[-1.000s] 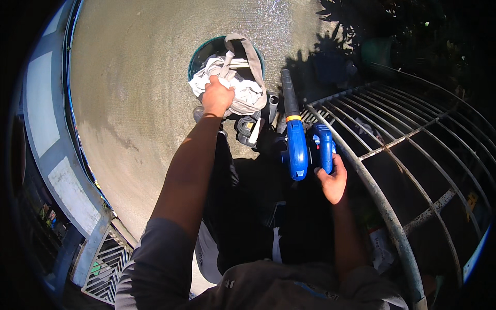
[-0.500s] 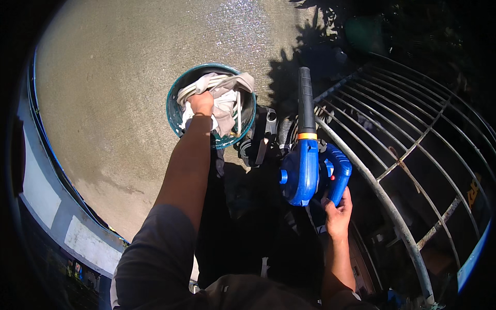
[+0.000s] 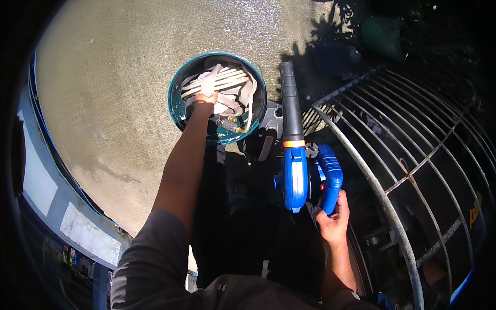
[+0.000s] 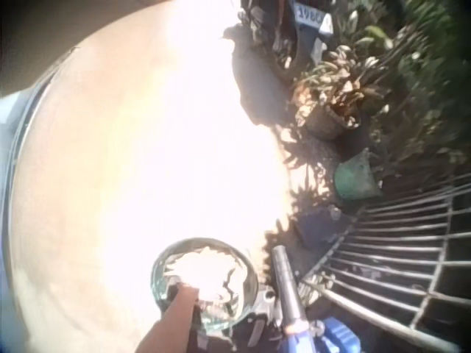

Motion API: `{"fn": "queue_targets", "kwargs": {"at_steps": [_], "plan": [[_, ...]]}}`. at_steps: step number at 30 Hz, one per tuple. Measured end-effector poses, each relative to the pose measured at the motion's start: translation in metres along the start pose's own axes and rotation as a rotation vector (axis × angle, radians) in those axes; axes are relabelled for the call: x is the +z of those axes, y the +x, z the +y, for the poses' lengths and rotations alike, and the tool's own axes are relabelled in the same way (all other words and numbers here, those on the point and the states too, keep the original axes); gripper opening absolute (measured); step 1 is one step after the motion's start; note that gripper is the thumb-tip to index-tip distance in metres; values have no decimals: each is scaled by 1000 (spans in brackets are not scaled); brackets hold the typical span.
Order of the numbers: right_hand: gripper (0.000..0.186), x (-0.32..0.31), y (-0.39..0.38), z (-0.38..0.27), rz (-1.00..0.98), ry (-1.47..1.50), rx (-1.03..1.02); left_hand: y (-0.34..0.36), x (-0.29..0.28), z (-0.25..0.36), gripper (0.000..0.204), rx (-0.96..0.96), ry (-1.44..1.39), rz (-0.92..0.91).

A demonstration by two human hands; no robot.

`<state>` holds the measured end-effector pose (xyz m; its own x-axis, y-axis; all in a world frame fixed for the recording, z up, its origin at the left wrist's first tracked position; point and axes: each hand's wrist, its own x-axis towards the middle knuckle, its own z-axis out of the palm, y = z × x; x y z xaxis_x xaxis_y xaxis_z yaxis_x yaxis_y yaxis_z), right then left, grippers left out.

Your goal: The person coils a white hose and places it into a green bucket. They then pick up a yellow sponge, a white cloth, and a blue handheld device, placing each into the bucket. The person walks through a gate into a cluttered storage area and returns to the bucket.

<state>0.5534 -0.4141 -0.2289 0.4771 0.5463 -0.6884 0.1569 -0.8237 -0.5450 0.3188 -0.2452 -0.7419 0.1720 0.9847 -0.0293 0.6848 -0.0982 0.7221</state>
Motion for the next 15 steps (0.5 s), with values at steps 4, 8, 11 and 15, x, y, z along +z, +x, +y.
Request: {"fn": "queue_targets", "kwargs": {"at_steps": [4,8,11,15], "plan": [[49,4,-9,-38,-162,-450,-276,-32,-57,41,57,-1008,-877,-58],[57,38,-4,-75,-252,-576,-437,-58,-122,66,45,-889,-609,-3],[59,74,11,-103,-251,-669,-142,-74,-175,70,43,-945,-517,-81],[59,117,33,-144,-147,-608,-277,-68,-213,58,47,-295,-237,86]]}}
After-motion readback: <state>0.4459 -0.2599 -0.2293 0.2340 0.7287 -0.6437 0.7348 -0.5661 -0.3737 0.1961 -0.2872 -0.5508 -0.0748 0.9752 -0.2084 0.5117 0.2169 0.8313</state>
